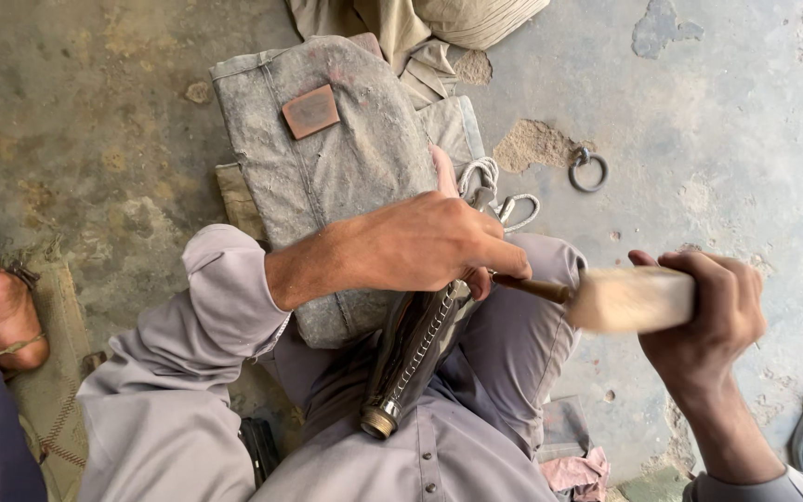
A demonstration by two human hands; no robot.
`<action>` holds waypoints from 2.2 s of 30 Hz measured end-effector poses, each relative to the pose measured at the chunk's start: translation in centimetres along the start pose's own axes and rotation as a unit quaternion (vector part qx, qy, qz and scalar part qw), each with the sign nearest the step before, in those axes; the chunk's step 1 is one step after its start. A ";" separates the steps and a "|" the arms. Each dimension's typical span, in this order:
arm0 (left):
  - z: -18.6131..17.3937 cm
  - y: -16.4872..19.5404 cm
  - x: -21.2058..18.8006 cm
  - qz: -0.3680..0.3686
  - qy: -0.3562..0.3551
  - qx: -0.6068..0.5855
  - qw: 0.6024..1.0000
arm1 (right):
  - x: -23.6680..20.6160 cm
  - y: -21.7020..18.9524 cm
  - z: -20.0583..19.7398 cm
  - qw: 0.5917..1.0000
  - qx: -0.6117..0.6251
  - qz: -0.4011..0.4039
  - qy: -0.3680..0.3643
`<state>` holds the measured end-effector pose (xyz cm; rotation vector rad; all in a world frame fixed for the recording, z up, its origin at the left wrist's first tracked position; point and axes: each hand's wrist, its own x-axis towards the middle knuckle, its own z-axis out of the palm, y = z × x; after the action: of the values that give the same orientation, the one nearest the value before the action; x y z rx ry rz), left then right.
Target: The person sits on the floor and uses a wooden mallet to repeatedly strike a small metal punch held against a silver metal vessel. They methodically create a pattern of indentations along the side of the vessel.
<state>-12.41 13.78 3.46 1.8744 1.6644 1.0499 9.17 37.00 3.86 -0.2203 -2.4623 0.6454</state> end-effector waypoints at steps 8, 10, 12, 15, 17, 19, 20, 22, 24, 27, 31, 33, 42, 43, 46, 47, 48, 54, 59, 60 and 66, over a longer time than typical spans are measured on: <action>0.2 -0.8 -0.8 0.045 0.068 -0.036 0.996 | 2.7 -0.9 -1.0 0.994 -0.083 -0.063 -0.034; 0.4 -0.9 -1.1 0.073 0.143 -0.033 0.986 | 3.4 -0.5 -0.8 0.984 0.145 0.100 -0.041; 0.7 -0.8 -1.1 0.010 0.114 -0.026 0.993 | 4.3 0.0 -1.4 0.981 -0.165 -0.072 -0.077; 1.1 -0.7 -1.3 -0.051 0.111 -0.043 0.992 | 5.2 -0.2 -2.1 0.988 -0.101 -0.022 -0.116; 1.3 -0.3 -1.7 -0.079 0.133 -0.046 0.987 | 5.5 -0.6 -2.3 0.986 -0.048 0.033 -0.154; 1.5 -0.1 -1.9 -0.097 0.167 -0.022 0.981 | 6.5 -0.6 -2.5 0.967 -0.162 -0.002 -0.199; 1.6 0.0 -2.1 -0.097 0.180 -0.028 0.979 | 6.9 -0.6 -2.3 0.965 -0.178 -0.030 -0.192; 1.7 0.3 -2.3 -0.100 0.201 -0.044 0.973 | 7.9 -0.4 -2.0 0.964 -0.178 -0.036 -0.193; 1.9 0.7 -2.6 -0.129 0.225 -0.051 0.964 | 8.7 -0.5 -1.7 0.968 -0.117 0.050 -0.217; 2.1 1.2 -2.9 -0.180 0.237 -0.031 0.954 | 10.7 -0.9 -1.6 0.917 -0.246 -0.003 -0.313; 2.3 1.9 -3.3 -0.184 0.271 -0.031 0.944 | 12.5 -2.1 -1.0 0.902 -0.268 0.067 -0.332; 2.5 2.2 -3.4 -0.185 0.276 -0.029 0.943 | 12.8 -2.7 -1.1 0.898 -0.273 0.031 -0.343; 2.9 2.2 -4.0 -0.185 0.284 -0.020 0.941 | 12.4 -3.9 -1.9 0.917 -0.267 -0.067 -0.288; 2.9 2.2 -4.0 -0.184 0.280 -0.016 0.942 | 12.3 -3.9 -2.0 0.892 -0.314 -0.133 -0.297; 2.5 1.8 -3.8 -0.182 0.302 -0.036 0.935 | 11.4 -3.8 -2.9 0.949 -0.191 -0.101 -0.232; 2.4 1.6 -3.7 -0.188 0.285 -0.042 0.939 | 11.1 -3.6 -3.1 0.943 -0.212 -0.041 -0.254; 2.4 1.5 -3.5 -0.194 0.267 -0.049 0.943 | 10.7 -3.3 -3.1 0.933 -0.232 0.018 -0.275; 2.2 1.6 -2.7 -0.165 0.250 -0.038 0.953 | 9.0 -0.2 -3.3 0.959 -0.132 0.049 -0.248; 2.0 1.8 -2.6 -0.180 0.242 -0.038 0.953 | 8.4 1.1 -3.0 0.957 -0.002 0.181 -0.225; 2.0 1.9 -2.6 -0.183 0.238 -0.037 0.953 | 8.6 1.1 -3.2 0.954 -0.011 0.167 -0.250; 2.0 2.5 -2.6 -0.160 0.230 0.000 0.960 | 8.3 0.3 -3.2 0.949 -0.130 0.056 -0.281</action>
<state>-9.28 11.16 3.37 1.3538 2.1300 1.4116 4.23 41.01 10.09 -0.3155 -3.1090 0.4715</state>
